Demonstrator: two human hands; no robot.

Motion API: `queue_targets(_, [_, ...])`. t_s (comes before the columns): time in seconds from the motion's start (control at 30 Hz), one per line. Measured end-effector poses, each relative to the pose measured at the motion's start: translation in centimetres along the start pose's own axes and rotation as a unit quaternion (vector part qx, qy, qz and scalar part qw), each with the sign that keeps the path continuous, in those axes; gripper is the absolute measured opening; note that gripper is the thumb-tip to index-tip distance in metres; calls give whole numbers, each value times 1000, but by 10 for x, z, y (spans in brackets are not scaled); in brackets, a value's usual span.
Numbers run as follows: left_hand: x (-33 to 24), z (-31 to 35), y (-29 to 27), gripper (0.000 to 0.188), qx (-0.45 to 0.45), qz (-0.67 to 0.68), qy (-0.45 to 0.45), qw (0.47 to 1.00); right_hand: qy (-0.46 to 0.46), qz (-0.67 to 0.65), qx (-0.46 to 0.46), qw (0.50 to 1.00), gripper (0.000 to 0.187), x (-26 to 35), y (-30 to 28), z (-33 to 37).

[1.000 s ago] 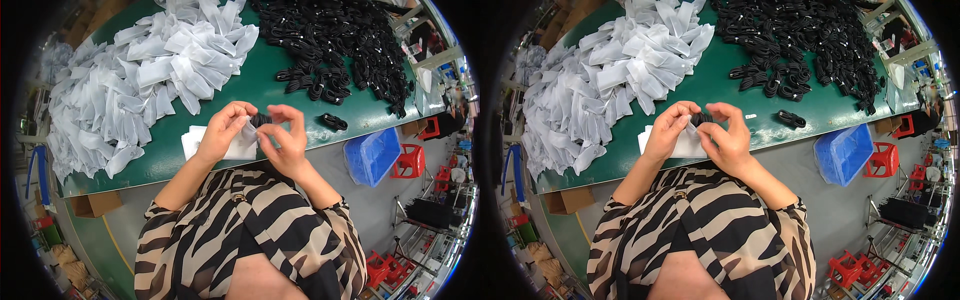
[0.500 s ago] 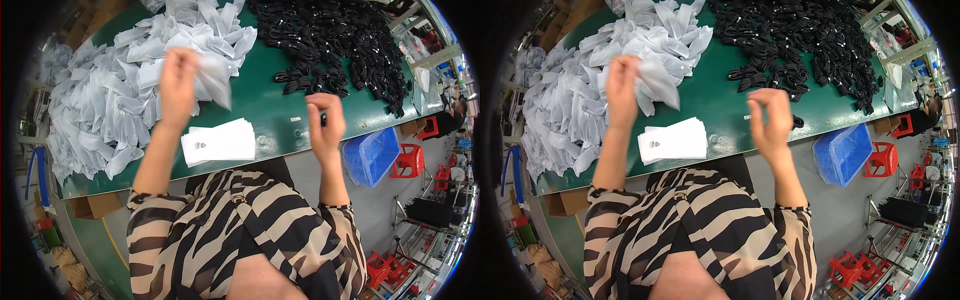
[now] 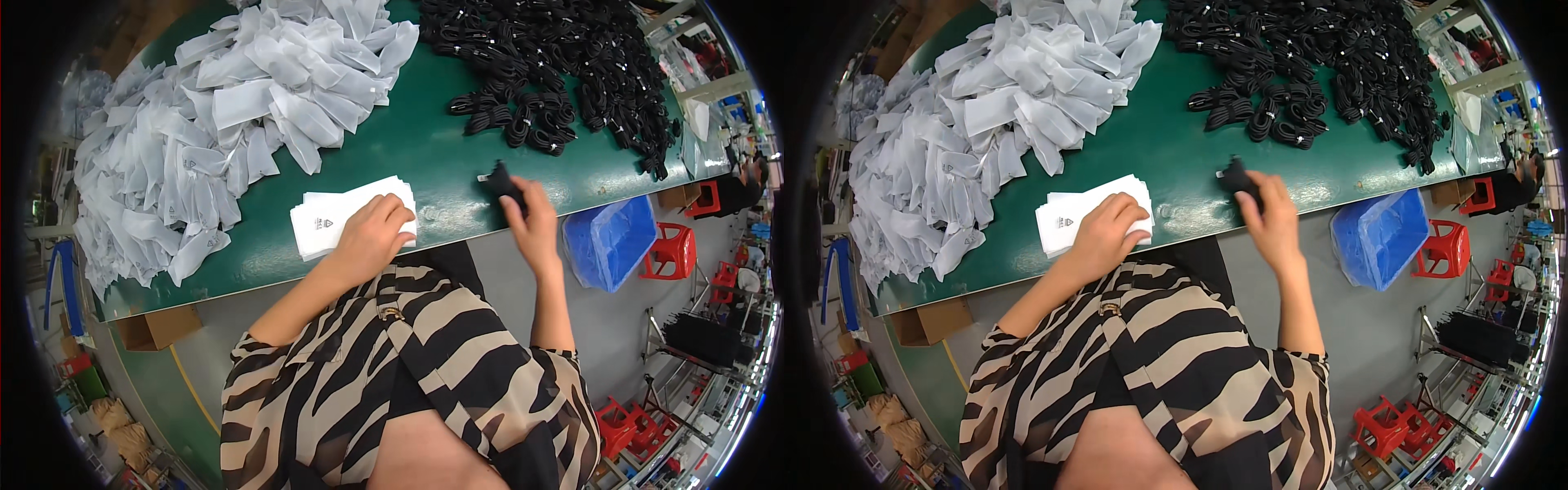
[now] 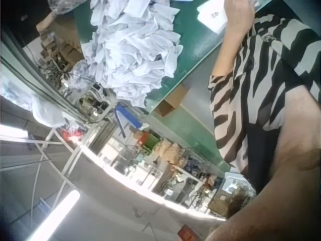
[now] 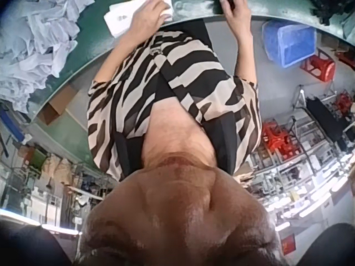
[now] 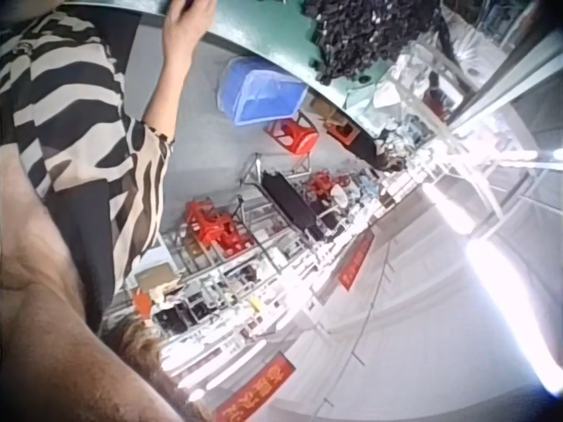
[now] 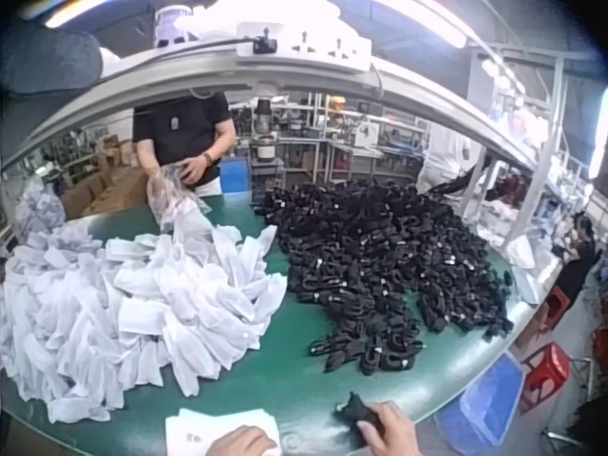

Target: Insert black plastic components into white paper sleeves at a factory workbench.

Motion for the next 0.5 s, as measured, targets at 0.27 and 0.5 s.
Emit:
queue_targets(0.27, [24,8,0,7,-32,112,-117,986,-81,-142,123,979,38,60,52,14])
queue_targets(0.5, [33,9,-2,5,-33,213,-162,963,-118,-186,232,947,34,65,68,14])
Point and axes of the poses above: each hand's wrist, its own z-axis away from the middle knuckle, its own y-axis out of the palm, x = y × z, the point moved 9 cm from there along -z, towards the middle knuckle, and after that the axes turned 2 degrees about -z, right-handed, at the moved point
